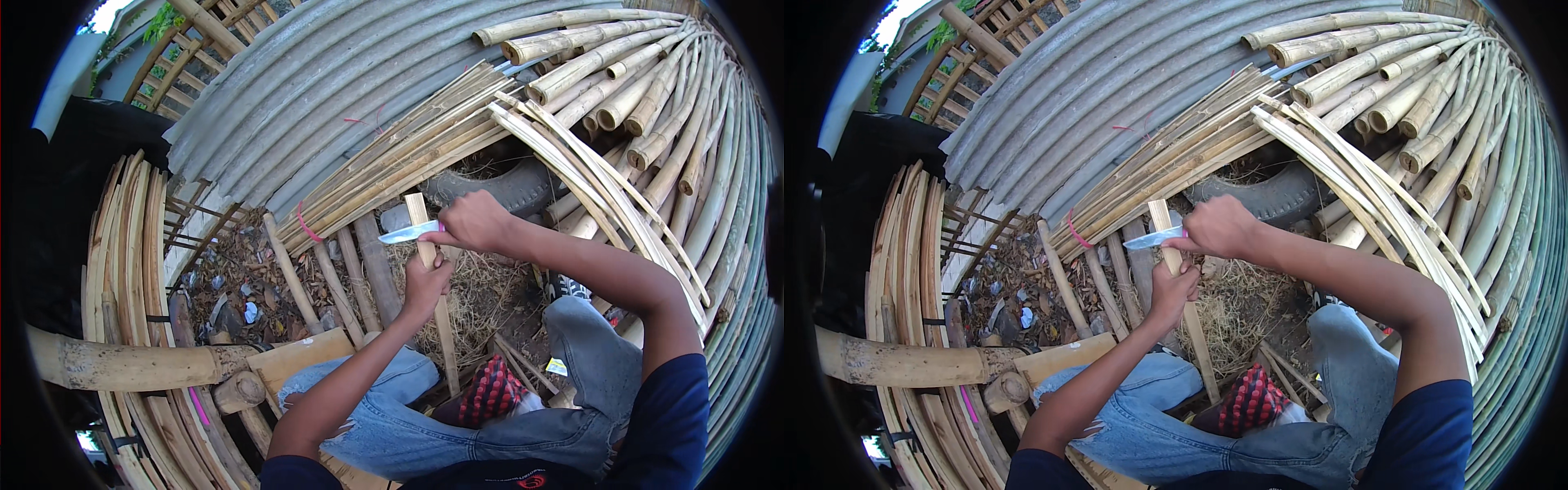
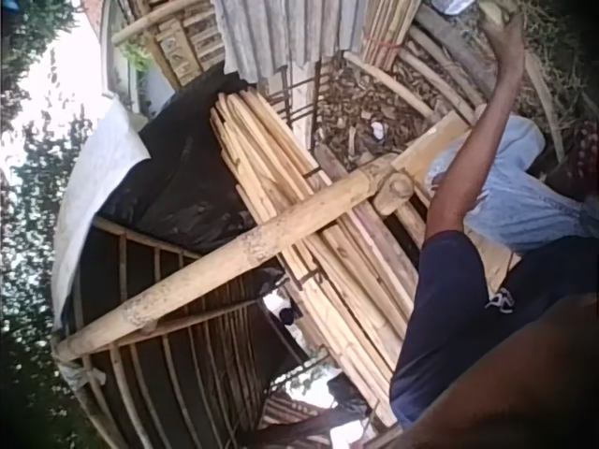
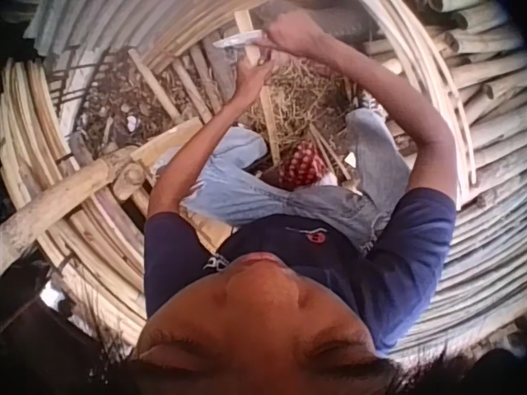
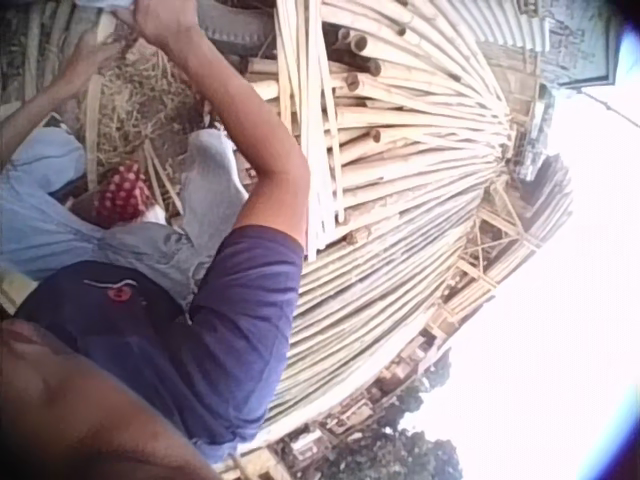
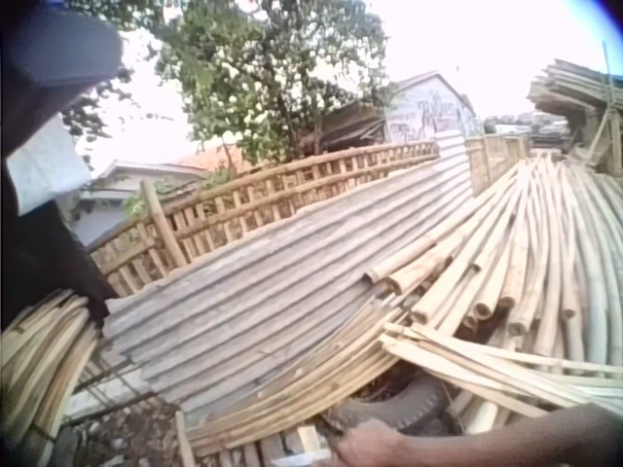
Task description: Using a small knife to whittle and shape a thin strip of bamboo into a tapered point
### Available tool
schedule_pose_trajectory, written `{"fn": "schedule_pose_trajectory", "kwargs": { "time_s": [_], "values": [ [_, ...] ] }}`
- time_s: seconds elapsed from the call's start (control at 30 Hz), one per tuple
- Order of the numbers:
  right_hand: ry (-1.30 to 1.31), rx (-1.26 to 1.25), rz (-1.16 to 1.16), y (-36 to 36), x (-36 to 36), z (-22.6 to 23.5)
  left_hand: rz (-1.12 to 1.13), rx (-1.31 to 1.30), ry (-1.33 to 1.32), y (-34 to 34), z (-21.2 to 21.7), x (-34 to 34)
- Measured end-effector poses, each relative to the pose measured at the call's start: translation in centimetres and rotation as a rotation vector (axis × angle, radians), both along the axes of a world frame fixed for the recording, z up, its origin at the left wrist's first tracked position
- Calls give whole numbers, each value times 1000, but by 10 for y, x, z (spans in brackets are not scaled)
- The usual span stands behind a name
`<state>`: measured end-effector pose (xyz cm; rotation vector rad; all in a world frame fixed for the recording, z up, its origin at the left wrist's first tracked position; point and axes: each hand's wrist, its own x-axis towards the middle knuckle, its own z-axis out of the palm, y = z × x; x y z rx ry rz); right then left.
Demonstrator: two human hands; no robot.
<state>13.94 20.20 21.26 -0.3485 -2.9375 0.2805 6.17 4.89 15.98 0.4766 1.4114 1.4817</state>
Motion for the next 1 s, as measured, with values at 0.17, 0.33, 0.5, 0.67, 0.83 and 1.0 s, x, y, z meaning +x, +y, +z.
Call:
{"fn": "schedule_pose_trajectory", "kwargs": {
  "time_s": [0.17, 0.33, 0.5, 0.67, 0.83, 1.0],
  "values": [
    [-72, -62, 157, -1, 2, 1, -49, -31, -17, -1, 0, -3],
    [72, -35, -89, 0, 7, -5, 11, 10, -59, 0, 0, -2],
    [-61, -42, 66, 6, 9, 3, -56, -9, -48, -2, -1, -6],
    [309, 85, -324, 90, -10, 18, -63, 55, -98, 1, 0, 2],
    [286, -399, -182, 93, 2, 1, -23, 7, -91, 1, 5, -2],
    [-25, -146, 49, 19, 24, -4, -28, 9, -60, 1, -3, -1]
  ]
}}
